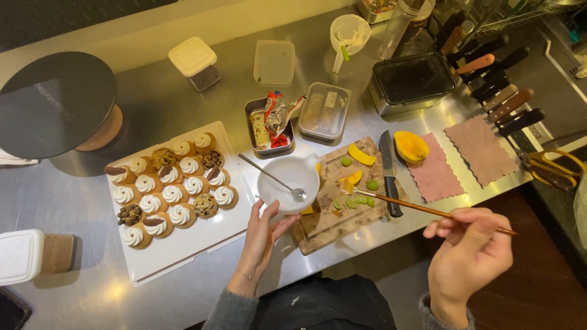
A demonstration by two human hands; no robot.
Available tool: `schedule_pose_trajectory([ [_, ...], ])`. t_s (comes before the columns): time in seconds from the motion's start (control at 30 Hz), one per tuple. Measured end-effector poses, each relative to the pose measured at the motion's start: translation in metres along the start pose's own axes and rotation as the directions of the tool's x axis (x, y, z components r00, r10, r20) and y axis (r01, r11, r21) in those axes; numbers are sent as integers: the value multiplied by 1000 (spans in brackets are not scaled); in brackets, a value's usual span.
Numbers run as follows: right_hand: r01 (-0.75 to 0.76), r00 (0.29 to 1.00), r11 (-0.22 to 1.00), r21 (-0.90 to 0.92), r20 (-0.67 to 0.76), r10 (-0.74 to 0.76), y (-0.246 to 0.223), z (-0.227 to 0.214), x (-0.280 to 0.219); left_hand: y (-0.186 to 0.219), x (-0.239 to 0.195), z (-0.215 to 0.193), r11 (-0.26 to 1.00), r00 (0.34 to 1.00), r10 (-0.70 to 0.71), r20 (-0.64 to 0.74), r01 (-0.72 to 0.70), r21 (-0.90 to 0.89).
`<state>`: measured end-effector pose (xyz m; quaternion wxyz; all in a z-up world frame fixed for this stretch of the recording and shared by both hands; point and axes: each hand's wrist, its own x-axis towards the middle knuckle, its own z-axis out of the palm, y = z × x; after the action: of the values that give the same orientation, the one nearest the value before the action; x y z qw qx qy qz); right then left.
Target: The person decorates a tray of cupcakes by placing small pieces of fruit on top of the frosting. They use a small brush to apply a liquid to the fruit pieces before arranging them on the cupcakes.
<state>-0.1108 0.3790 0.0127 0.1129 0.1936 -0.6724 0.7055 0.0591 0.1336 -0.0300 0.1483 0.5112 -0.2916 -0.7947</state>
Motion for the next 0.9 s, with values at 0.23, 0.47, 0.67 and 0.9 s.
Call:
schedule_pose_trajectory([
  [0.23, -123, 964, 991, 47, -231, 131, 28, -19, 2, -11, 137, -15, 902, 994, -27, 109, 72, -425],
  [0.47, -193, 940, 979, 62, -275, 203, 43, -4, 7, 7, 175, -7, 930, 999, -10, 37, 23, -366],
  [0.67, -276, 934, 959, 64, -220, 283, 62, 13, 13, 13, 235, -7, 944, 993, 108, 43, -89, -319],
  [0.9, -334, 931, 938, -95, -191, 313, 74, -1, 8, 1, 246, -11, 959, 959, 283, 3, -283, 1],
])
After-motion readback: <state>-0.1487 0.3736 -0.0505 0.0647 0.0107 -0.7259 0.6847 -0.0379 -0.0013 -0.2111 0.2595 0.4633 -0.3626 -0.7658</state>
